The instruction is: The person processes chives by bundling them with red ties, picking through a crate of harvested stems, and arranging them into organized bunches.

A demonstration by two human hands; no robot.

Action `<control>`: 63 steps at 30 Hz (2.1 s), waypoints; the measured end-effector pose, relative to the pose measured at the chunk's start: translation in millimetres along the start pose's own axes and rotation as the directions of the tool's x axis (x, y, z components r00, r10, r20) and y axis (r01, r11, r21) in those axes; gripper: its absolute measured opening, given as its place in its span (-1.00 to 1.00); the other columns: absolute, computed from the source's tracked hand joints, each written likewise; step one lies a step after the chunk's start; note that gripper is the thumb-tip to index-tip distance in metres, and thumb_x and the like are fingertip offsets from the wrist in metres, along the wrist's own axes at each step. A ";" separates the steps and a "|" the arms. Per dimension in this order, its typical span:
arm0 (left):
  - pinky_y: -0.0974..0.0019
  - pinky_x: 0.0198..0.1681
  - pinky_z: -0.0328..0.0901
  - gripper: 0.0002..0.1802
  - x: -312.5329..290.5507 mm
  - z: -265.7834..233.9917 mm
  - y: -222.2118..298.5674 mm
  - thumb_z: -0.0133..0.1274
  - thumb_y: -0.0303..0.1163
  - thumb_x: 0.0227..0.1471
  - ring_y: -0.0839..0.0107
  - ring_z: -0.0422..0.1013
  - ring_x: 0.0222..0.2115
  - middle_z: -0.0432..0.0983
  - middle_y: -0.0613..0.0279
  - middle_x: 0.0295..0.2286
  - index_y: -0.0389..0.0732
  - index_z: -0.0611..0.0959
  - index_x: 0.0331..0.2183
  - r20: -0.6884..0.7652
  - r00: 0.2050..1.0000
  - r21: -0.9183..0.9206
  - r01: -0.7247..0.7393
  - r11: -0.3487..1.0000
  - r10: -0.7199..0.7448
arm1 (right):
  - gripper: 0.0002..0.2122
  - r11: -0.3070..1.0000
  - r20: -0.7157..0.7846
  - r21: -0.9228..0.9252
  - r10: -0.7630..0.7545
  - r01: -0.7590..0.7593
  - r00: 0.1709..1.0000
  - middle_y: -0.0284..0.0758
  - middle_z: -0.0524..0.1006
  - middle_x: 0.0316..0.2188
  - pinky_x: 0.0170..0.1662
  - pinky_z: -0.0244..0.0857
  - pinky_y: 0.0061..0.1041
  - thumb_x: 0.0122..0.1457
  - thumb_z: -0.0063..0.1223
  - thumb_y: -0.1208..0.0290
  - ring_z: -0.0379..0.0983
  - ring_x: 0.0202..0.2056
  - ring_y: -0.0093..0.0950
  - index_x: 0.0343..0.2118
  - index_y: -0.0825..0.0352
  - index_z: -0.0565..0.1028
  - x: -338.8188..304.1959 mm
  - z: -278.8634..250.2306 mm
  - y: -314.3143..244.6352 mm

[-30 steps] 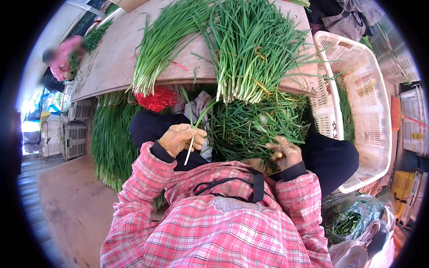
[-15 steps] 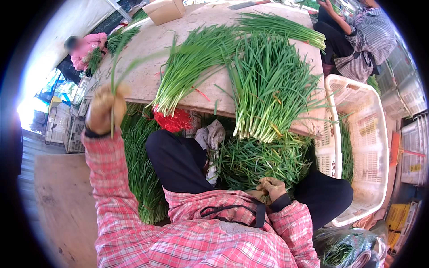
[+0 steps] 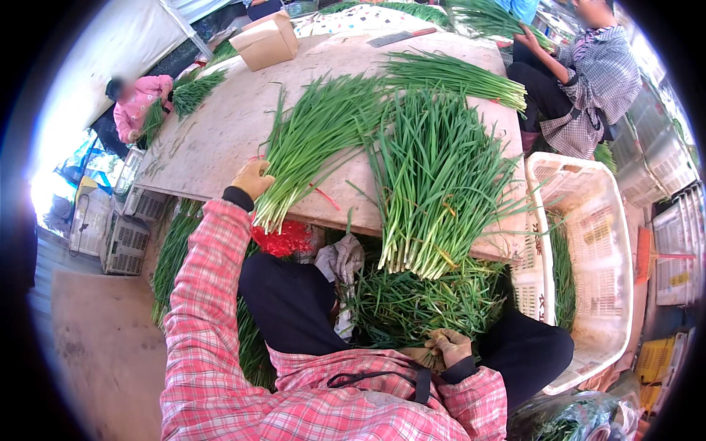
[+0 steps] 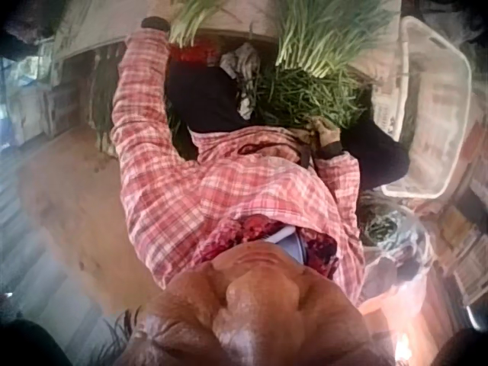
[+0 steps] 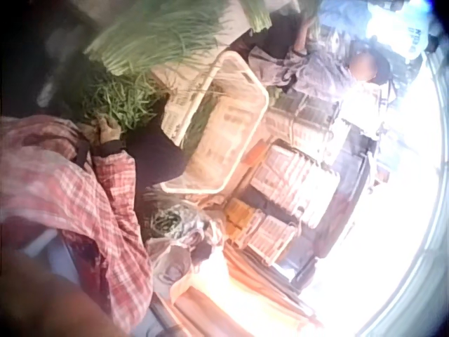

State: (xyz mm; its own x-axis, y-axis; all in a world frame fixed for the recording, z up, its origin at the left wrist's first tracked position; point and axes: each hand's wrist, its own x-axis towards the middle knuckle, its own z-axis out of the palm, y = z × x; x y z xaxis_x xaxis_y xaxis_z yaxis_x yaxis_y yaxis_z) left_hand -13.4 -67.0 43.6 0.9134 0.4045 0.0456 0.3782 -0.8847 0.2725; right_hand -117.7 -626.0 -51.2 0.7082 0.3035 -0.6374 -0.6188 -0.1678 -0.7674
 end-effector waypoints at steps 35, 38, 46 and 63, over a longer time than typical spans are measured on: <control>0.30 -0.42 0.42 -0.70 -126.8 95.7 248.2 0.14 -0.49 -0.06 0.35 0.51 -0.47 0.56 0.13 -0.39 -0.38 0.55 -0.21 0.508 0.791 -0.814 0.570 -0.113 0.341 | -0.60 0.871 -0.095 0.039 -0.485 0.490 0.869 -0.28 0.53 -0.37 -0.26 0.33 -0.58 0.02 0.24 0.32 0.43 -0.35 -0.57 -0.21 0.55 0.41 73.7 42.3 -154.8; 0.30 -0.42 0.42 -0.69 -123.2 109.6 248.3 0.15 -0.51 -0.08 0.37 0.51 -0.47 0.56 0.13 -0.41 -0.37 0.55 -0.22 0.434 0.818 -0.892 0.448 0.055 0.377 | -0.63 0.812 -0.136 0.009 -0.577 0.583 0.805 -0.30 0.54 -0.39 -0.33 0.36 -0.56 -0.07 0.31 0.41 0.46 -0.43 -0.55 -0.24 0.47 0.43 83.4 51.3 -149.3; 0.27 -0.45 0.44 -0.66 -117.1 101.4 237.2 0.11 -0.47 -0.07 0.34 0.50 -0.51 0.55 0.11 -0.41 -0.36 0.53 -0.19 0.631 0.679 -0.733 0.681 0.001 0.376 | -0.73 0.810 0.032 0.546 -0.277 0.215 0.960 -0.29 0.53 -0.40 -0.38 0.46 -0.43 0.05 0.11 0.36 0.50 -0.45 -0.44 -0.22 0.37 0.44 73.9 5.2 -135.8; 0.34 -0.52 0.40 -0.82 -123.5 163.0 245.7 0.09 -0.59 -0.19 0.36 0.50 -0.57 0.56 0.11 -0.51 -0.41 0.62 -0.40 0.084 0.918 -0.959 -0.032 0.282 0.389 | -0.73 0.856 -0.130 0.277 -0.416 0.436 0.900 -0.31 0.53 -0.43 -0.41 0.38 -0.52 -0.11 0.15 0.64 0.47 -0.50 -0.50 -0.28 0.40 0.44 69.6 30.5 -142.3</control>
State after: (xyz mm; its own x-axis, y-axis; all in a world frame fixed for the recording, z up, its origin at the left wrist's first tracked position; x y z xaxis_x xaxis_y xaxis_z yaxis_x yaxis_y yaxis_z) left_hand -8.8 -372.1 -51.8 0.9977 0.0079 0.0675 -0.0671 -0.0406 0.9969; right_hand 9.2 -552.3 15.8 0.9391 0.2212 -0.2629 -0.3150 0.2489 -0.9159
